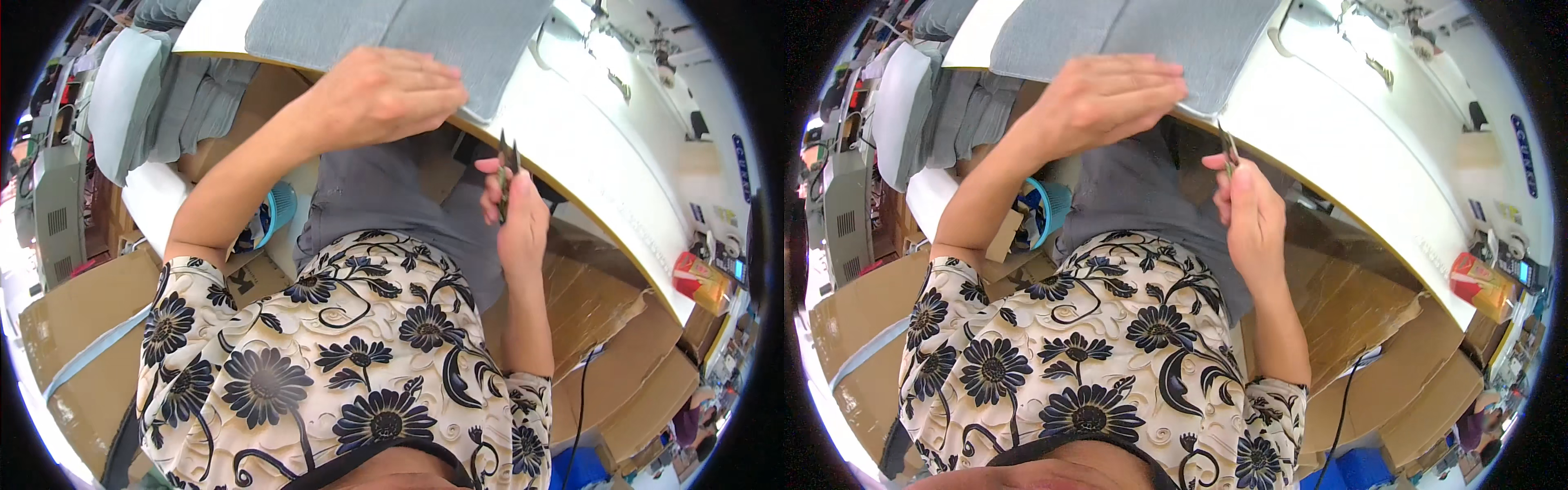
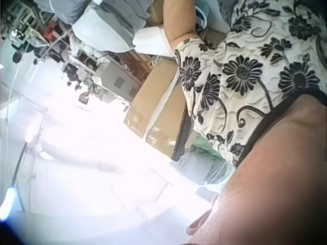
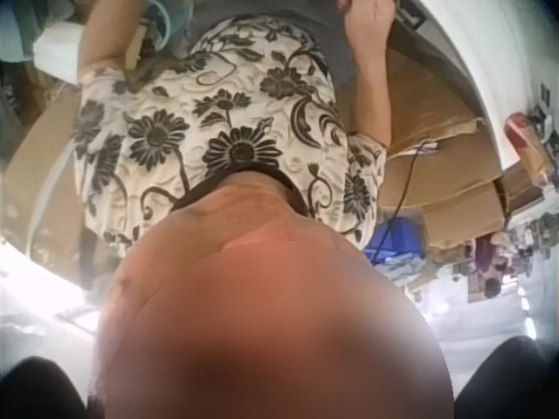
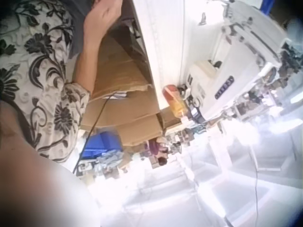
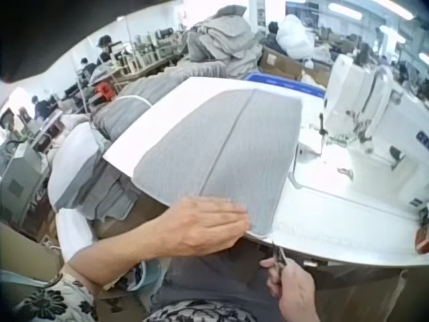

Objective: The person is sewing pieces of fabric to create a cover, likely for a cushion or bag, using an industrial sewing machine.

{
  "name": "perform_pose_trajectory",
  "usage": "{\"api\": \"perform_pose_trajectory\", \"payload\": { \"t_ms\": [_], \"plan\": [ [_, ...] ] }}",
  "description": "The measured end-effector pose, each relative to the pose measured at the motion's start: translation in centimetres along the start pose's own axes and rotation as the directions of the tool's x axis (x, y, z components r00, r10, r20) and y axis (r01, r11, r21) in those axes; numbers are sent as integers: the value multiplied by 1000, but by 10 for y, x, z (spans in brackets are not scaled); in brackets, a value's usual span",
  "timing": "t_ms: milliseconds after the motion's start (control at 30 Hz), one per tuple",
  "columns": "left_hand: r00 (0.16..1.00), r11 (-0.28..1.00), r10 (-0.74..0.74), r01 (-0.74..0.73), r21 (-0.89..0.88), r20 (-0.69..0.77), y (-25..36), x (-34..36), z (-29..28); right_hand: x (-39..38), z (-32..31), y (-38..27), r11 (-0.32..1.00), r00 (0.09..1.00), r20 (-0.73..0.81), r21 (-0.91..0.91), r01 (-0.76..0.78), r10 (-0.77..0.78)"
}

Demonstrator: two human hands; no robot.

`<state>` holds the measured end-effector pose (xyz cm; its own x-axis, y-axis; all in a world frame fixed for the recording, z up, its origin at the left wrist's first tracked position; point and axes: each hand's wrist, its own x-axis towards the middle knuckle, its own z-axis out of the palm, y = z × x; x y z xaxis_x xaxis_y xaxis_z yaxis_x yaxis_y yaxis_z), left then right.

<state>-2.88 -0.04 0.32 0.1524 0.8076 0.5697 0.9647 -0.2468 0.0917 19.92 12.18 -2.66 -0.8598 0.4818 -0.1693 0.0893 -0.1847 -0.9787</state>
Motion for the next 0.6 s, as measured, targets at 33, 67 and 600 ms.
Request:
{"api": "perform_pose_trajectory", "payload": {
  "t_ms": [33, 67, 600],
  "plan": [
    [999, 999, -38, 38, -22, -14, 4, -8, 8, 1, 4, 6, 1000, 1000, -5, 22, -4, 4],
    [997, 996, -74, 72, -47, -30, 7, -12, 12, 2, 6, 13, 999, 1000, -14, 43, -6, 6],
    [972, 982, -189, 189, -15, -141, 22, -16, 29, 21, 22, 50, 996, 975, -203, -37, 82, -87]
  ]
}}
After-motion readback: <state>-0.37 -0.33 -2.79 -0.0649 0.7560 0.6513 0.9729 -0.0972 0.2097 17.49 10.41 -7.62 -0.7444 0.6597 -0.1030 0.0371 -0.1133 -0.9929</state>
